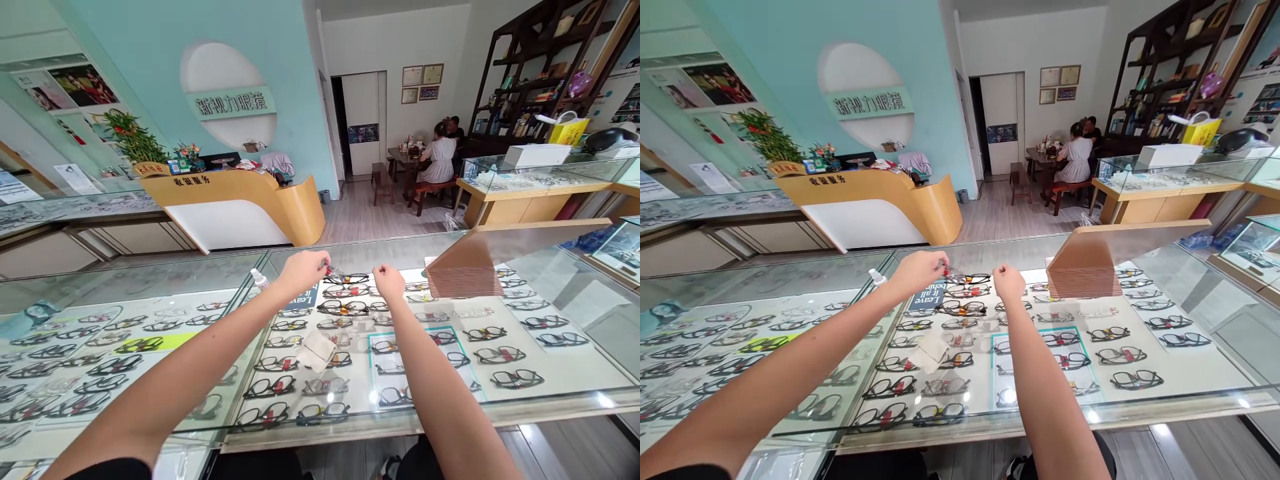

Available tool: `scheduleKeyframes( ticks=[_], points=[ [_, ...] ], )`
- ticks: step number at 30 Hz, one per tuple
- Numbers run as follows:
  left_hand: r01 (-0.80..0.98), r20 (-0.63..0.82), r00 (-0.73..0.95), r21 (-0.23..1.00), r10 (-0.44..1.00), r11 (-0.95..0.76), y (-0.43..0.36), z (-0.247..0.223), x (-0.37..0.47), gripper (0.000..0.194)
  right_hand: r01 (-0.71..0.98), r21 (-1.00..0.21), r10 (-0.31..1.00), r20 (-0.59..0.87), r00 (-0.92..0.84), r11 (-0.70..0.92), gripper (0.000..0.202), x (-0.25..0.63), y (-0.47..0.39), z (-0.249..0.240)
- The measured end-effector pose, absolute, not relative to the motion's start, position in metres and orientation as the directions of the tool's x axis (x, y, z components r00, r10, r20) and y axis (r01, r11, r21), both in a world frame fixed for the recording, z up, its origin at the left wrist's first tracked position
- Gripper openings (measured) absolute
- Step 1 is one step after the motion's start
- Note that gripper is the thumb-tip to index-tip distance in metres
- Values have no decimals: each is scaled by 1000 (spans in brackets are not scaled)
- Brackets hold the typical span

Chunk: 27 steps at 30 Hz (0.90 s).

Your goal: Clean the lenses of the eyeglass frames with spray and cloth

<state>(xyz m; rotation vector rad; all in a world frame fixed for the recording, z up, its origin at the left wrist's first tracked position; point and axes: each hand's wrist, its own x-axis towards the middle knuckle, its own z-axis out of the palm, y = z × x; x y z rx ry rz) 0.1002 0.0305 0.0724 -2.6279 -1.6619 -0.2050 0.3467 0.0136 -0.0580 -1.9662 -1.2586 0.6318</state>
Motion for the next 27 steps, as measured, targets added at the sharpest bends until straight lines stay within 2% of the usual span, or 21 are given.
scheduleKeyframes(
  ticks=[4,8,12,16,20,23,27],
  points=[
    [933,46,351,67,935,-353,-41,99,43,23,574,-772,914,-22,405,-273,22,347,11,-57],
    [974,-131,226,50,965,-221,-117,108,-27,22,589,-763,915,-9,403,-267,22,348,8,-55],
    [991,-333,132,51,933,-122,-183,105,-100,21,612,-742,913,1,409,-274,23,351,5,-57],
    [998,-497,36,64,867,-5,-226,82,-165,14,643,-725,919,33,392,-248,26,354,2,-59],
    [992,-537,-38,79,843,95,-241,37,-221,15,662,-712,922,53,383,-234,24,357,1,-62],
    [990,-556,-106,16,824,139,-240,2,-254,22,646,-722,911,51,409,-250,21,360,-1,-64],
    [984,-494,-177,-61,851,169,-232,-31,-282,20,650,-713,909,43,414,-262,20,361,-3,-65]
  ],
)
